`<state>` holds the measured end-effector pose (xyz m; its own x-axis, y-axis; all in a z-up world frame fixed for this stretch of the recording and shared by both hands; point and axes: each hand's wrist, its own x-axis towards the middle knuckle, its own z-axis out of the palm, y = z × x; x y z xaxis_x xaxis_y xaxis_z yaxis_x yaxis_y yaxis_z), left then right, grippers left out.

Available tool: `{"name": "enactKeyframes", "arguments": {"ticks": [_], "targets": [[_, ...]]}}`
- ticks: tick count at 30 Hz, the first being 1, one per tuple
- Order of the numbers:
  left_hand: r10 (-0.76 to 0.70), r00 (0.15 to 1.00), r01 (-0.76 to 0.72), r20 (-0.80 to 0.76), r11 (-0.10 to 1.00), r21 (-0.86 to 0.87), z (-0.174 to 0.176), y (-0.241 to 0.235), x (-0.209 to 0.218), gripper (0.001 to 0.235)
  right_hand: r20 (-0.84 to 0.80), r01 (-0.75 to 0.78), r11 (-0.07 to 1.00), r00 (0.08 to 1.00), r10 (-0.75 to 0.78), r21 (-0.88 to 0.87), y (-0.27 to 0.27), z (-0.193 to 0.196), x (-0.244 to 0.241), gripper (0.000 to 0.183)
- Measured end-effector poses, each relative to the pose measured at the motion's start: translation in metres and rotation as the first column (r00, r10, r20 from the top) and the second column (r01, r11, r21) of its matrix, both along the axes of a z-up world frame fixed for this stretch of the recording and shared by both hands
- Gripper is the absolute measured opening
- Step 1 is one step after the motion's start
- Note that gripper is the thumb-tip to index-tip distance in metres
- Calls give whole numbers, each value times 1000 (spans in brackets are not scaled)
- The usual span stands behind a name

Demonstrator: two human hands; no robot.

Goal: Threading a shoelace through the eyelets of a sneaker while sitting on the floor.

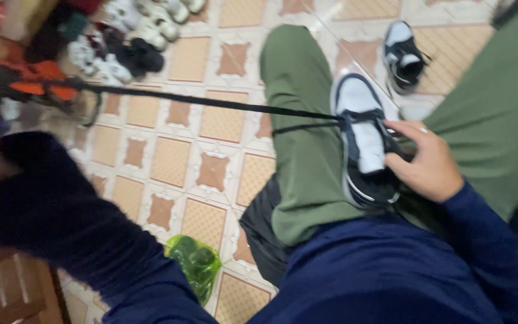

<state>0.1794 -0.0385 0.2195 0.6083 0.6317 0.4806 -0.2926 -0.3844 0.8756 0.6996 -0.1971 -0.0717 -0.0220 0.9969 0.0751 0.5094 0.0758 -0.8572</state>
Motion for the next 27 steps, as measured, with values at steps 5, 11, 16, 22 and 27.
{"name": "enactKeyframes", "arguments": {"ticks": [5, 11, 16, 22, 27], "targets": [[55, 998, -55, 9, 994, 90, 40, -22, 38, 24, 31, 19, 1000, 999, -19, -3, -4, 6, -5, 65], [95, 994, -101, 47, 986, 136, 54, -35, 64, 18, -13, 64, 994, 998, -66, -86, -4, 8, -10, 64], [105, 989, -117, 103, 986, 119, 47, -42, 69, 14, -11, 87, 993, 996, -89, -81, -3, 3, -11, 58], [524, 743, -439, -416, 851, 288, 1, -71, 180, 12, -11, 69, 997, 998, -69, 15, 1, -12, -7, 50], [228, 839, -92, -494, 954, 286, -128, -36, 271, 10, -69, 66, 998, 995, -67, -24, 5, 11, -11, 48]]}}
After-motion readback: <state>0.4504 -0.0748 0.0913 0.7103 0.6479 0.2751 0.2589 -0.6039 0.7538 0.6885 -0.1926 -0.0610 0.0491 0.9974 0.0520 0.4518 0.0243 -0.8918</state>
